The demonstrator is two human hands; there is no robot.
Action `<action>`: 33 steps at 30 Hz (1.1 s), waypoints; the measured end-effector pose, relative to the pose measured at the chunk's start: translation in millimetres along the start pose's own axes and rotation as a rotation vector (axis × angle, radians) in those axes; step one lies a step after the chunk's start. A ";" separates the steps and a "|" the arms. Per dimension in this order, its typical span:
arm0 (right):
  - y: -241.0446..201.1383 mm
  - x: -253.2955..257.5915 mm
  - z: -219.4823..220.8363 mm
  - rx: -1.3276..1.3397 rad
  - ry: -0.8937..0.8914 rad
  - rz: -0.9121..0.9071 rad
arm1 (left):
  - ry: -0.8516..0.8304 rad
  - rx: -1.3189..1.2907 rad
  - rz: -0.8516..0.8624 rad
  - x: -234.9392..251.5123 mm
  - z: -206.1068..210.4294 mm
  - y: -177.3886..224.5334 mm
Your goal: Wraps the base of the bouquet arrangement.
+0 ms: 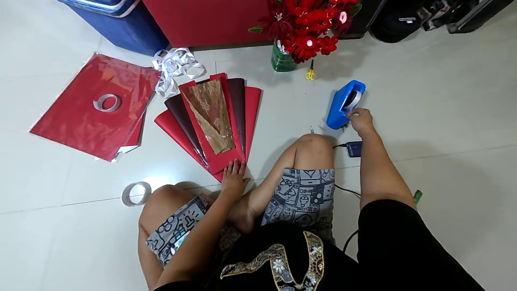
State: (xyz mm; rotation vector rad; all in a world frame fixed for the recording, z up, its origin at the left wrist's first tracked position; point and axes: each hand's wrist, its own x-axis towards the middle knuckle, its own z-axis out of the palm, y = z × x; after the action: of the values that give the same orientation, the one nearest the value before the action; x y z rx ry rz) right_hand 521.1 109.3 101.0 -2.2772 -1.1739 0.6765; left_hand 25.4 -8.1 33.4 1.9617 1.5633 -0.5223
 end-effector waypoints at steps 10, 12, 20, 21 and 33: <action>1.4 -30.2 27.4 0.334 0.222 0.158 | 0.020 -0.015 0.012 -0.5 1.4 -0.3; 1.6 -30.4 31.0 0.356 0.245 0.170 | 0.011 -0.014 0.007 0.6 1.3 0.2; -13.6 -39.5 31.1 0.852 0.193 0.508 | 0.010 -0.004 0.006 0.2 1.0 0.5; -12.5 -39.8 32.2 0.870 0.196 0.485 | 0.011 -0.003 0.006 0.6 1.4 0.3; -20.2 -34.9 43.9 0.921 0.305 0.580 | -0.006 0.000 -0.001 0.3 0.7 0.4</action>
State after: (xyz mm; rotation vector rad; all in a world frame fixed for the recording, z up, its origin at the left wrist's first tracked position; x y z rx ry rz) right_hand 464.1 98.9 87.4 -1.7685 0.0226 0.8073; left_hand 25.9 -8.4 32.8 1.9572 1.5605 -0.5281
